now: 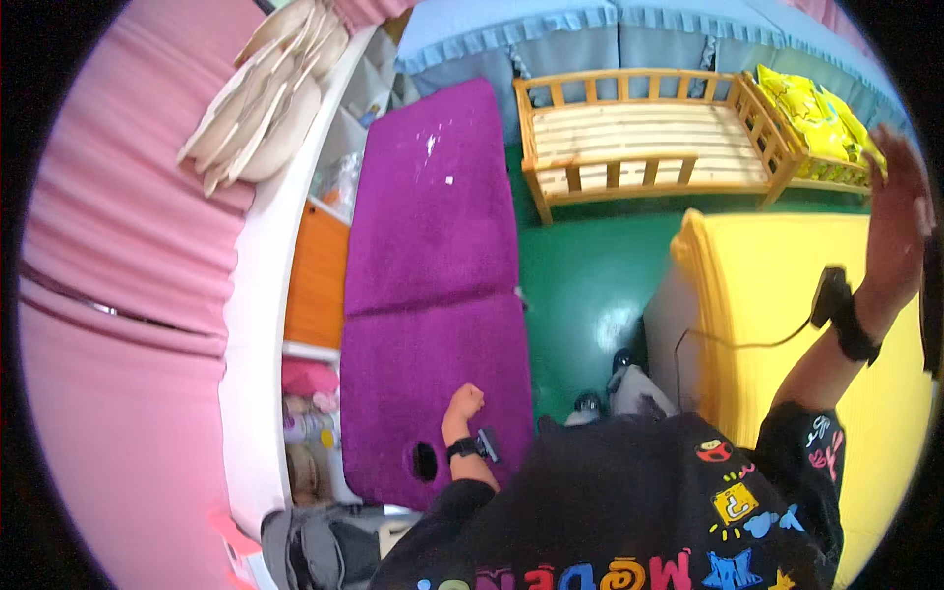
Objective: Organizing pillows and spreading blankets on small beds in a nursery room.
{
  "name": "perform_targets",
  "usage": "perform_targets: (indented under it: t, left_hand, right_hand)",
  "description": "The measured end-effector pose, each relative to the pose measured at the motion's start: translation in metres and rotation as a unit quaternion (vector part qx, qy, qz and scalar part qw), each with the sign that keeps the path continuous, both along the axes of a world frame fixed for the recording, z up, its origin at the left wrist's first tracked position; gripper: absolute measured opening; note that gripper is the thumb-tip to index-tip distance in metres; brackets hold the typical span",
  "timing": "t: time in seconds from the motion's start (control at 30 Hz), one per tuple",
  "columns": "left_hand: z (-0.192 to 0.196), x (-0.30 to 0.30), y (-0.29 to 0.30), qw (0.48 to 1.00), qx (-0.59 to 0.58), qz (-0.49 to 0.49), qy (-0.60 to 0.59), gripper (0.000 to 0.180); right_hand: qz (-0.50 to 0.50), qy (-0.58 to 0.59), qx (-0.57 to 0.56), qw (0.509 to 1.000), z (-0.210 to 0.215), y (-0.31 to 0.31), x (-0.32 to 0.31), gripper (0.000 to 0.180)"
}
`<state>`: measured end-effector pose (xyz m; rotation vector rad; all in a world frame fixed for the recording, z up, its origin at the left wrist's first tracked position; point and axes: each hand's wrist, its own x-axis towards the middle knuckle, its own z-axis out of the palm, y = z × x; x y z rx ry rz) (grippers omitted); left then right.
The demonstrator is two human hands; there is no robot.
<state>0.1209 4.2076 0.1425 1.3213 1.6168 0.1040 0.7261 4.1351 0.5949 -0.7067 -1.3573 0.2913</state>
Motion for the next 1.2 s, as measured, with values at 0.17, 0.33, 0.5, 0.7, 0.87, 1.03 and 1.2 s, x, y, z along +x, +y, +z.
perform_targets:
  t: [0.17, 0.33, 0.5, 0.7, 0.87, 1.03, 1.2]
  left_hand:
    - [-0.005, 0.059, 0.072, 0.997, -0.015, -0.065, 0.031, 0.015]
    - [0.037, 0.125, 0.205, 0.994, -0.001, -0.105, -0.028, 0.012]
    - [0.079, 0.19, 0.289, 0.979, 0.152, -0.07, 0.114, 0.013]
    - [0.08, 0.192, 0.353, 0.998, -0.027, -0.055, -0.033, 0.012]
    - [0.084, 0.075, 0.435, 0.971, 0.186, -0.055, 0.137, 0.017]
    - [0.101, 0.015, 0.499, 0.924, 0.335, 0.137, 0.127, 0.011]
    - [0.027, -0.018, 0.542, 0.951, 0.264, 0.035, 0.158, 0.009]
  right_hand:
    - [-0.071, 0.154, 0.004, 0.986, -0.052, 0.038, 0.057, 0.055]
    - [-0.078, 0.195, 0.023, 0.977, -0.08, 0.091, 0.111, 0.051]
    - [-0.055, 0.267, -0.084, 0.958, -0.113, 0.176, 0.131, 0.047]
    - [-0.041, 0.28, -0.124, 0.951, -0.145, 0.233, 0.116, 0.049]
    - [-0.107, 0.298, -0.099, 0.943, -0.165, 0.285, 0.115, 0.05]
    - [-0.183, 0.245, -0.104, 0.946, -0.128, 0.374, 0.098, 0.047]
    - [-0.189, 0.162, -0.13, 0.96, -0.087, 0.439, 0.074, 0.048]
